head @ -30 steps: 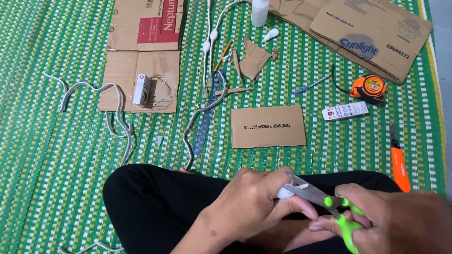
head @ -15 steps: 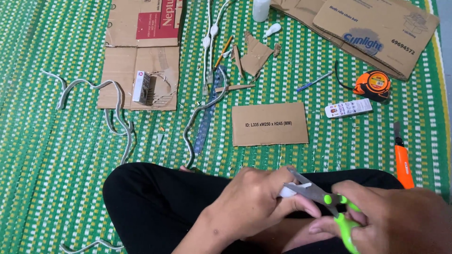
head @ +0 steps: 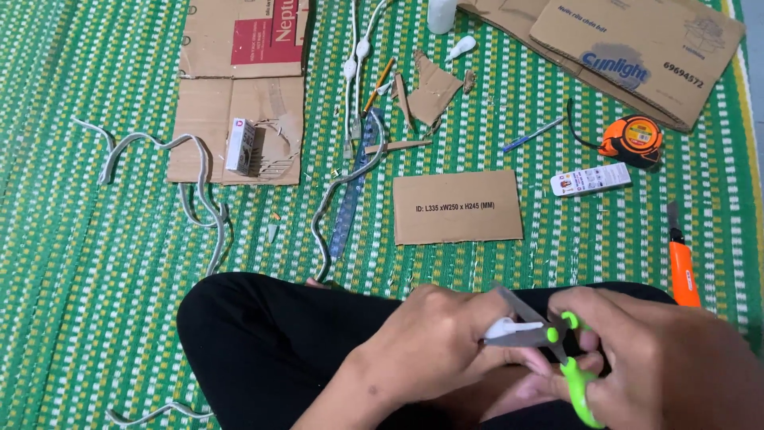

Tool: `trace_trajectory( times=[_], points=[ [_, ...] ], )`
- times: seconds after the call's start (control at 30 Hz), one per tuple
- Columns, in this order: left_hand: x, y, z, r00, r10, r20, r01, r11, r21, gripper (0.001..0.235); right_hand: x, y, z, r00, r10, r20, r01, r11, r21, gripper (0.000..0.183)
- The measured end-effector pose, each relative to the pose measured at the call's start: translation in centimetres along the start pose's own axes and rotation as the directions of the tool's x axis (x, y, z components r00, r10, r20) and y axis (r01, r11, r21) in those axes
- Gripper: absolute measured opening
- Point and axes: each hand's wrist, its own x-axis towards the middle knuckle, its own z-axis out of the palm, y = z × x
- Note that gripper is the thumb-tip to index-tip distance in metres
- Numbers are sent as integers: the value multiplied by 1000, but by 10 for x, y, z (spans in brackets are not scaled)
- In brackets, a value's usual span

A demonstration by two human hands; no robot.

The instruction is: Assembling a decorative sign by gluing an LED strip onto a cardboard template.

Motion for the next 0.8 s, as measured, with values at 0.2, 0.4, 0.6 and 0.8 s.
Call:
trace_trajectory(
  times=[0.2,0.4,0.6,0.8],
  points=[
    [1,0,3,998,49,39,-54,992,118,17,8,-16,-19,992,-130,6,130,991,13,67],
    [4,1,8,997,77,-30,-73,990,117,24,9,-18,-23,972,-233,5,233,972,7,98],
    [2,-4,9,994,89,-59,-80,986,145,14,9,-25,-33,994,-104,12,105,990,-95,51],
    [2,-1,2,989,84,-120,-78,995,57,19,7,-5,-29,986,55,158,-33,990,-135,54]
  ],
)
